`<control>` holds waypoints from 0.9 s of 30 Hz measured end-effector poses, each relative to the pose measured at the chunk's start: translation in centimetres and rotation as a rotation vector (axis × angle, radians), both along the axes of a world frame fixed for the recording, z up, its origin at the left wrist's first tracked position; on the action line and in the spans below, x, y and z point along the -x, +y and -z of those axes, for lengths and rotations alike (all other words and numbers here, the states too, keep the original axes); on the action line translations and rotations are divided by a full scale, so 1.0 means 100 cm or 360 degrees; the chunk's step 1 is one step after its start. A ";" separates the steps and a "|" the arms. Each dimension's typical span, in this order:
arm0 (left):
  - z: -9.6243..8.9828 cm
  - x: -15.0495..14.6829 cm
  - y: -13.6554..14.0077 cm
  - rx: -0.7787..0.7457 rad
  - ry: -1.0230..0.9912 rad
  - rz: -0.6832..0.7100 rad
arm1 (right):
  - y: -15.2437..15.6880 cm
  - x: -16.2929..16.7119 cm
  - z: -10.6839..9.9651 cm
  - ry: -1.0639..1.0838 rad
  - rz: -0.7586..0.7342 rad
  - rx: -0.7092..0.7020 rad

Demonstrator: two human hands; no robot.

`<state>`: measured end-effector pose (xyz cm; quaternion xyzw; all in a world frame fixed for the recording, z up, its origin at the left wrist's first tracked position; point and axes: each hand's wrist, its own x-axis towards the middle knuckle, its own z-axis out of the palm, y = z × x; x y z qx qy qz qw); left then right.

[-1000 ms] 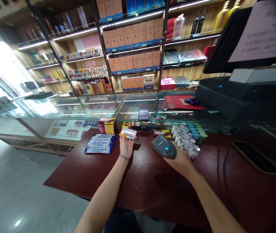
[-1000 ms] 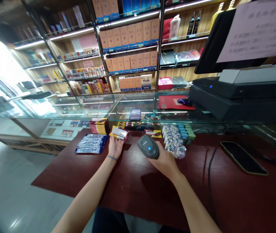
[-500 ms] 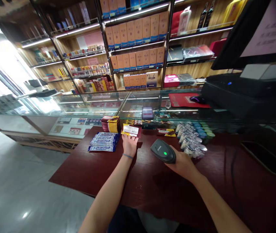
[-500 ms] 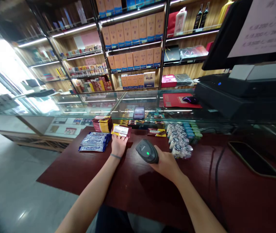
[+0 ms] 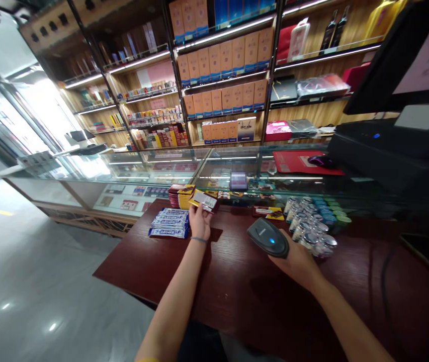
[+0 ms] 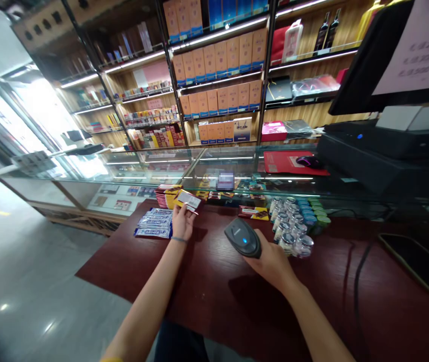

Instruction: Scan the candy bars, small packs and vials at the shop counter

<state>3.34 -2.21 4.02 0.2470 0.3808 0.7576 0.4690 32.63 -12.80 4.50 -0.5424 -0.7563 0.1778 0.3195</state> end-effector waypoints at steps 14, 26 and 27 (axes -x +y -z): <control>-0.076 0.145 0.023 -0.0250 0.2470 -0.0359 | -0.001 -0.002 0.004 0.0130 0.0004 -0.0149; -0.084 0.156 0.051 -0.0257 0.3006 0.0159 | 0.005 -0.008 0.021 0.0177 0.0021 -0.0220; -0.083 0.157 0.052 -0.0292 0.2989 0.0179 | 0.005 -0.008 0.020 0.0187 0.0017 -0.0230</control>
